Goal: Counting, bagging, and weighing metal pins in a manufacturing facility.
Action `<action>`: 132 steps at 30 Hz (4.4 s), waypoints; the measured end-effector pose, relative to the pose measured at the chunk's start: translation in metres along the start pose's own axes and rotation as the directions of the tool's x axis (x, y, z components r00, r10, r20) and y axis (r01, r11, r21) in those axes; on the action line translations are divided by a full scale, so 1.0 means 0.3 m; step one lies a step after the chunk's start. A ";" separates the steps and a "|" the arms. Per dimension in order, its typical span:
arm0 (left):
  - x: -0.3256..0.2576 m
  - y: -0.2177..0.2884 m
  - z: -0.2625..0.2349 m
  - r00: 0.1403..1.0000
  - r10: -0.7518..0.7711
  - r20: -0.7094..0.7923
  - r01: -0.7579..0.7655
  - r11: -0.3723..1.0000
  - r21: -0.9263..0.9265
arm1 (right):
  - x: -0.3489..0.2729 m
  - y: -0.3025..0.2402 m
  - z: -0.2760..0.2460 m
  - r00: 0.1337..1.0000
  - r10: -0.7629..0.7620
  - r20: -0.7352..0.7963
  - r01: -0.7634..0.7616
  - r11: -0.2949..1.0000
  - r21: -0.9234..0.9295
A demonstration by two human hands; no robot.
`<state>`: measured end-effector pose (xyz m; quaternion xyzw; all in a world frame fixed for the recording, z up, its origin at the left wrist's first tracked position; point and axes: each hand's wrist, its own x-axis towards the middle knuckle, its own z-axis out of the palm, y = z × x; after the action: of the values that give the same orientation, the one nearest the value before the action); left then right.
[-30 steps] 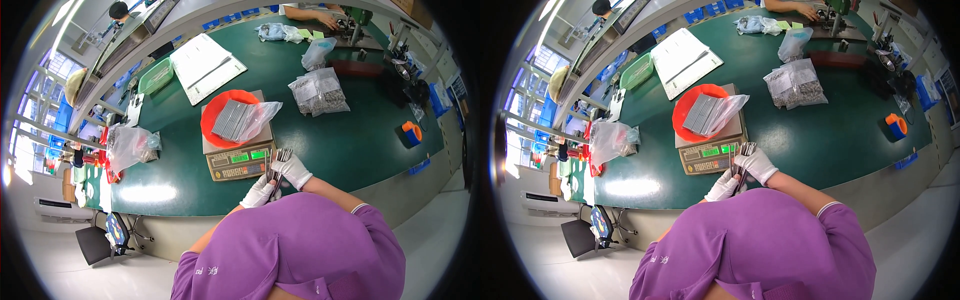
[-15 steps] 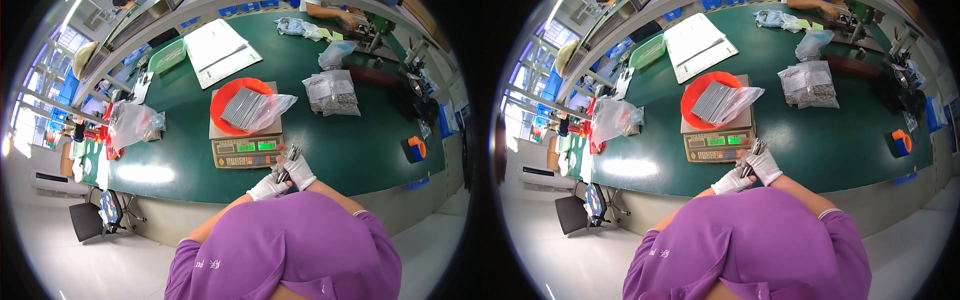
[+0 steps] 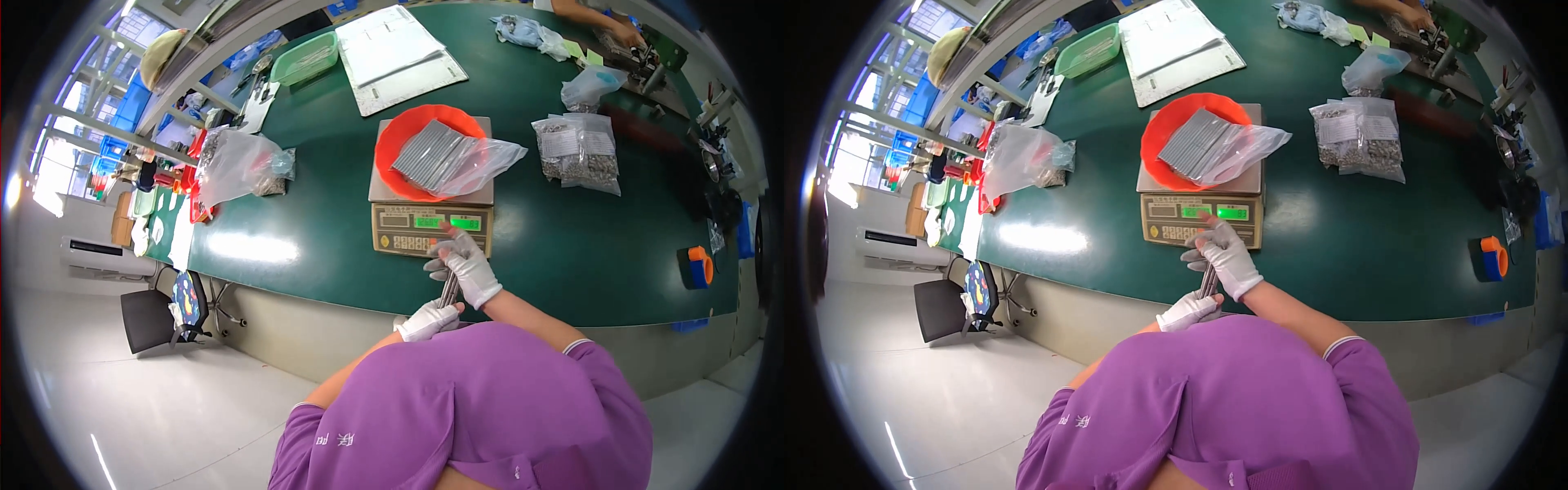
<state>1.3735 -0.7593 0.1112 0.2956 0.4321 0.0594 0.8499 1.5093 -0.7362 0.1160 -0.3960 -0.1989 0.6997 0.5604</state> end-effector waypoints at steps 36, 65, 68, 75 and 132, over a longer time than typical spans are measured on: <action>-1.067 -0.472 -1.530 0.640 0.195 -0.743 -0.767 0.114 -0.631 | 0.430 1.558 1.790 0.288 0.891 0.351 -0.388 0.443 -0.808; -1.869 0.091 -2.993 0.726 0.139 -0.673 -0.679 0.300 -0.670 | 1.240 2.084 3.160 0.452 0.795 0.404 -0.271 0.554 -0.787; -1.934 0.165 -3.062 0.675 -0.018 -0.737 -0.687 0.349 -0.637 | 1.333 2.138 3.222 0.388 0.855 0.344 -0.521 0.511 -0.684; -2.078 0.161 -3.379 0.617 0.264 -0.741 -0.780 0.328 -0.533 | 1.998 2.229 3.315 0.920 0.250 0.303 0.030 0.725 -0.688; -2.215 0.442 -3.886 0.711 0.136 -0.690 -0.687 0.346 -0.639 | 2.371 2.208 3.400 0.910 -0.083 0.407 0.345 0.696 -0.629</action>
<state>0.0850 -0.3617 0.1225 -0.1027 0.4568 0.5712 0.6742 0.2601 -0.0916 0.0215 -0.4189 -0.5853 0.5623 0.4072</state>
